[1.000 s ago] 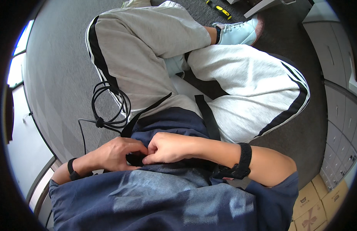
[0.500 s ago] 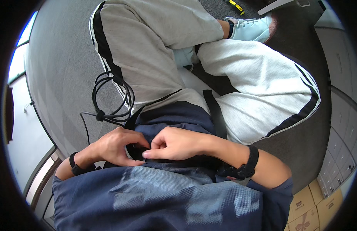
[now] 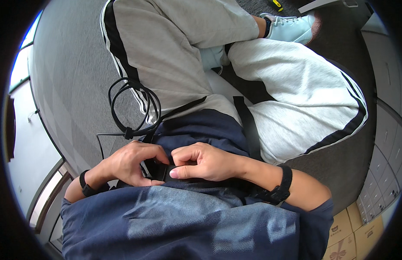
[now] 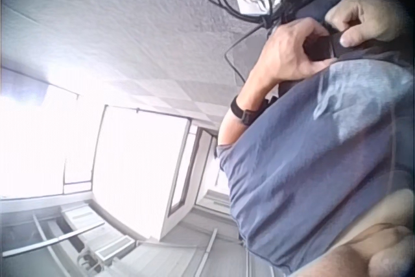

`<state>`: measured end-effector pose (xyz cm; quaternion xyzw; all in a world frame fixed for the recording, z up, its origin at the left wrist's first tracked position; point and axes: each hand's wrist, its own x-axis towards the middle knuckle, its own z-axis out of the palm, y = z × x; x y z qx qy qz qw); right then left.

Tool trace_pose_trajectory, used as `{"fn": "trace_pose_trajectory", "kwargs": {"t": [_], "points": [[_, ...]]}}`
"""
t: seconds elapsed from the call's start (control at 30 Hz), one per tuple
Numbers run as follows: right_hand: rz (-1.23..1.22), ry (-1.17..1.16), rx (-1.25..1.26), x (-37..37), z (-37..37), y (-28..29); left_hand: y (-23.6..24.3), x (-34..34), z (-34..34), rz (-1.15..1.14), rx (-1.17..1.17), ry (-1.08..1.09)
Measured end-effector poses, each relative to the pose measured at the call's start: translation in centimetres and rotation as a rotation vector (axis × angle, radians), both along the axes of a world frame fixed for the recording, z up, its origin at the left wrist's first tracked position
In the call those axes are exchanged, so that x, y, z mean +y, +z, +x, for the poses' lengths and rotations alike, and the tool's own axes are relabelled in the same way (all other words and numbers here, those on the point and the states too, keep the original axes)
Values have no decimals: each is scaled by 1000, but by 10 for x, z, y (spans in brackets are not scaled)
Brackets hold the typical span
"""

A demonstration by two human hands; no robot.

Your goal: Use a screwdriver to tighten screws on the drawer slide and cabinet door.

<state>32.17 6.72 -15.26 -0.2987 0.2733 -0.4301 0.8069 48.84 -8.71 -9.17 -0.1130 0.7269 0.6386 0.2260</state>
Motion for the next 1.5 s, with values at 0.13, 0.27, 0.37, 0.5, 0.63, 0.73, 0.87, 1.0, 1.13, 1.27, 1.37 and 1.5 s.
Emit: {"fn": "trace_pose_trajectory", "kwargs": {"t": [0.13,0.27,0.37,0.5,0.63,0.73,0.87,1.0,1.13,1.27,1.37,1.5], "points": [[41,136,169,-8,-8,11,-2,1,1,-16,-5,-9],[-80,80,588,0,-22,36,-4,2,-2,-56,-35,-55],[-200,71,780,8,-23,46,-2,5,-7,-25,-71,-90],[-212,95,874,15,-18,50,-2,8,-14,-8,-130,-156],[-199,189,847,11,-16,47,-6,6,-15,13,-93,-171],[-161,220,800,8,-17,45,-10,4,-13,53,-98,-139],[-55,208,812,11,-16,46,-9,5,-9,51,-135,-104],[-76,192,859,15,-13,46,-5,12,-8,47,-150,-88],[-77,186,881,21,-17,45,-4,22,-12,49,-160,-24],[59,95,792,29,-21,47,-5,22,-11,130,-156,32],[66,113,822,35,-18,50,-5,21,-5,111,-172,20],[58,-15,801,41,-21,48,-9,22,-7,121,-145,52]]}}
